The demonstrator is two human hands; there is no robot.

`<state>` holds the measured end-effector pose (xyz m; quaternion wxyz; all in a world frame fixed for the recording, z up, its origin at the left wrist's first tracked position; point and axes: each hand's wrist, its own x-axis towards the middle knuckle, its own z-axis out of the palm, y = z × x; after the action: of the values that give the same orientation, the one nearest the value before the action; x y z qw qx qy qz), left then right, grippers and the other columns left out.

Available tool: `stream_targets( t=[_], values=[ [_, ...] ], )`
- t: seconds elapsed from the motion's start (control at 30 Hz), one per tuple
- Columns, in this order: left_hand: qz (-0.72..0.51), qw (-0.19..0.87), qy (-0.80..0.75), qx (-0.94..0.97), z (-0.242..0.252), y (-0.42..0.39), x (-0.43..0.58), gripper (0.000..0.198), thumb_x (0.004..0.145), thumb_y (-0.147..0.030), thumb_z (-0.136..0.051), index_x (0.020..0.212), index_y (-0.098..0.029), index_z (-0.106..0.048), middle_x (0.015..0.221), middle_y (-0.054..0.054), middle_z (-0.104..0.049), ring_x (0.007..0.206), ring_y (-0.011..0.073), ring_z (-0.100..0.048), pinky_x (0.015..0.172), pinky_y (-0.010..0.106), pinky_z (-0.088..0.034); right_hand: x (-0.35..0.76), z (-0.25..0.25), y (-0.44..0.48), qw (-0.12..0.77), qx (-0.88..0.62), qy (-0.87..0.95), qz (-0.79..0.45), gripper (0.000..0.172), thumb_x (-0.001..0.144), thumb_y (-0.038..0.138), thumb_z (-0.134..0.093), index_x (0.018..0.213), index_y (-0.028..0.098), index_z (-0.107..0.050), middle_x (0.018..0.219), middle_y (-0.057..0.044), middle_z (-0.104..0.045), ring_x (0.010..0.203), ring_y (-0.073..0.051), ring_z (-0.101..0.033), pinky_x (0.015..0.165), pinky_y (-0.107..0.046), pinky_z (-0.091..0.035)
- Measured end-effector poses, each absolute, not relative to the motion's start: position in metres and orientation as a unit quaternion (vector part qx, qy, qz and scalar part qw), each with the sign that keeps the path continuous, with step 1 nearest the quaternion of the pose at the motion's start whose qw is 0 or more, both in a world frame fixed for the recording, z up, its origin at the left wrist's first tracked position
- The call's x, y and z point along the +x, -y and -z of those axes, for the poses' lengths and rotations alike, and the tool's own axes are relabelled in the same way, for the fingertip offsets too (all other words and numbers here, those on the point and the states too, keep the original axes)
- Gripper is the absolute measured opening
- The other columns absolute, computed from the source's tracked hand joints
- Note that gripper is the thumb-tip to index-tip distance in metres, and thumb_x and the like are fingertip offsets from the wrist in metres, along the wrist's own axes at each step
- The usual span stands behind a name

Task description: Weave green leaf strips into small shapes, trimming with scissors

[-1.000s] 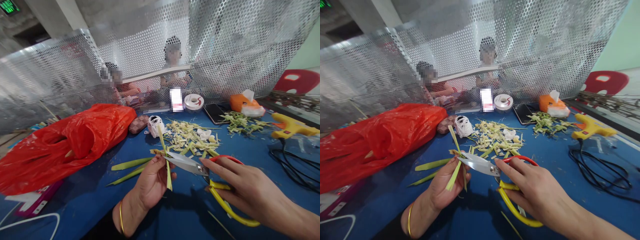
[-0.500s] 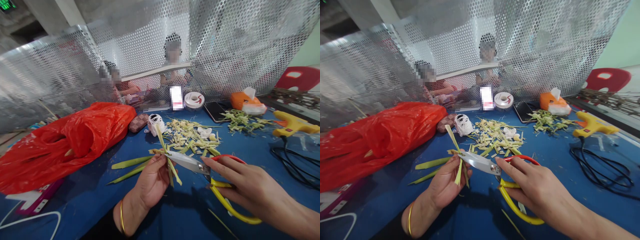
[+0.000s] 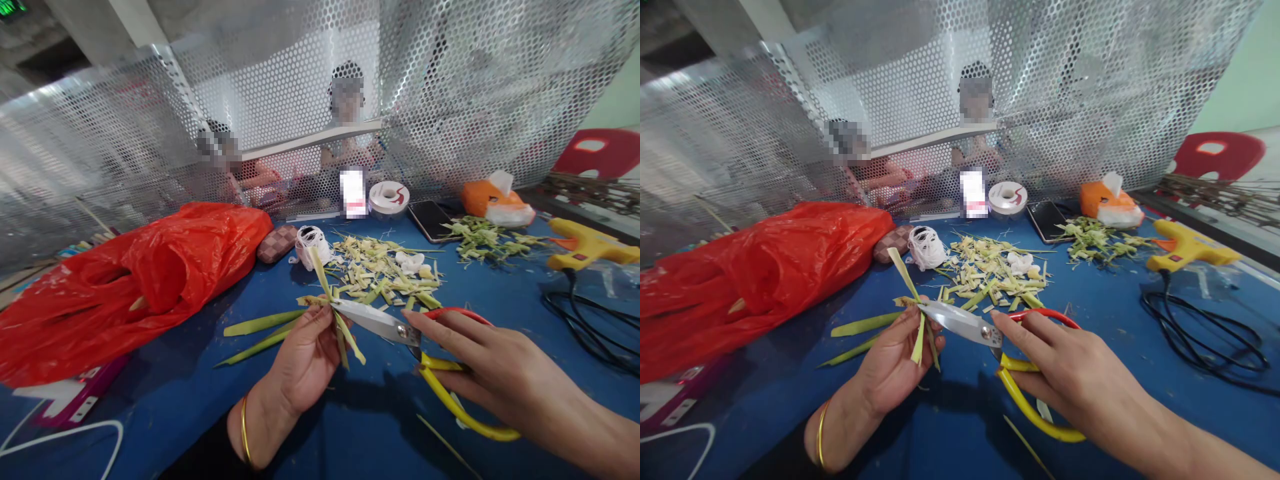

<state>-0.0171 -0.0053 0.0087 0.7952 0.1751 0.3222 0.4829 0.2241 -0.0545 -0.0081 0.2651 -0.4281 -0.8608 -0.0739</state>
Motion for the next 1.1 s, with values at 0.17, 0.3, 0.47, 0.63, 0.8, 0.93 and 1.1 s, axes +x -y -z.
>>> stream_targets(
  t=[0.17,0.3,0.47,0.63,0.8,0.93,1.1],
  values=[
    [-0.485,0.788,-0.333,0.178,-0.0104,0.0054,-0.0162,0.009,0.079,-0.009,-0.067,0.077,-0.015,-0.060,0.063,-0.001,-0.067,0.055,0.0114,-0.065,0.054,0.022,-0.056,0.2200,0.0040,0.0530,0.293,-0.433,0.850,0.069,0.041,0.090,0.022,-0.045,0.131,0.019,-0.052,0.100,-0.011,-0.070,0.069,-0.020,-0.070,0.056,-0.028,-0.058],
    [-0.485,0.784,-0.342,0.182,-0.0097,0.0048,-0.0162,0.009,0.078,-0.011,-0.069,0.078,-0.015,-0.060,0.064,-0.001,-0.067,0.055,0.0118,-0.065,0.054,0.023,-0.056,0.2198,0.0051,0.0525,0.294,-0.432,0.850,0.070,0.040,0.090,0.020,-0.045,0.129,0.018,-0.054,0.099,-0.012,-0.070,0.070,-0.020,-0.071,0.056,-0.027,-0.058],
    [-0.491,0.780,-0.348,0.170,-0.0100,0.0045,-0.0157,0.008,0.079,-0.010,-0.067,0.079,-0.015,-0.061,0.063,0.000,-0.067,0.054,0.0122,-0.064,0.053,0.024,-0.056,0.2196,0.0075,0.0524,0.286,-0.428,0.854,0.072,0.040,0.091,0.021,-0.043,0.130,0.016,-0.052,0.100,-0.013,-0.069,0.070,-0.020,-0.071,0.057,-0.026,-0.058],
    [-0.496,0.776,-0.354,0.163,-0.0121,0.0056,-0.0147,0.007,0.081,-0.009,-0.064,0.077,-0.014,-0.062,0.062,0.000,-0.067,0.054,0.0119,-0.064,0.053,0.024,-0.056,0.2168,0.0061,0.0543,0.301,-0.450,0.841,0.011,0.047,0.086,0.020,-0.052,0.133,0.019,-0.049,0.112,-0.014,-0.067,0.083,-0.022,-0.072,0.064,-0.027,-0.059],
    [-0.498,0.777,-0.355,0.152,-0.0112,0.0060,-0.0145,0.009,0.081,-0.008,-0.064,0.074,-0.014,-0.063,0.061,0.001,-0.067,0.053,0.0123,-0.063,0.052,0.025,-0.056,0.2159,0.0032,0.0557,0.301,-0.453,0.839,-0.029,0.050,0.084,0.020,-0.053,0.134,0.020,-0.048,0.114,-0.014,-0.066,0.086,-0.023,-0.072,0.064,-0.028,-0.060],
    [-0.498,0.782,-0.345,0.146,-0.0105,0.0052,-0.0151,0.009,0.080,-0.008,-0.064,0.074,-0.015,-0.064,0.062,0.001,-0.067,0.054,0.0125,-0.063,0.053,0.024,-0.056,0.2179,0.0036,0.0560,0.301,-0.449,0.841,-0.026,0.050,0.085,0.020,-0.053,0.134,0.020,-0.048,0.115,-0.014,-0.066,0.086,-0.023,-0.072,0.064,-0.028,-0.060],
    [-0.499,0.784,-0.332,0.160,-0.0113,0.0042,-0.0168,0.006,0.081,-0.009,-0.063,0.077,-0.013,-0.064,0.066,0.001,-0.065,0.059,0.0115,-0.062,0.054,0.023,-0.055,0.2200,0.0067,0.0554,0.311,-0.453,0.835,-0.008,0.047,0.085,0.022,-0.054,0.132,0.019,-0.051,0.112,-0.014,-0.067,0.090,-0.025,-0.071,0.067,-0.030,-0.060]
  ],
)
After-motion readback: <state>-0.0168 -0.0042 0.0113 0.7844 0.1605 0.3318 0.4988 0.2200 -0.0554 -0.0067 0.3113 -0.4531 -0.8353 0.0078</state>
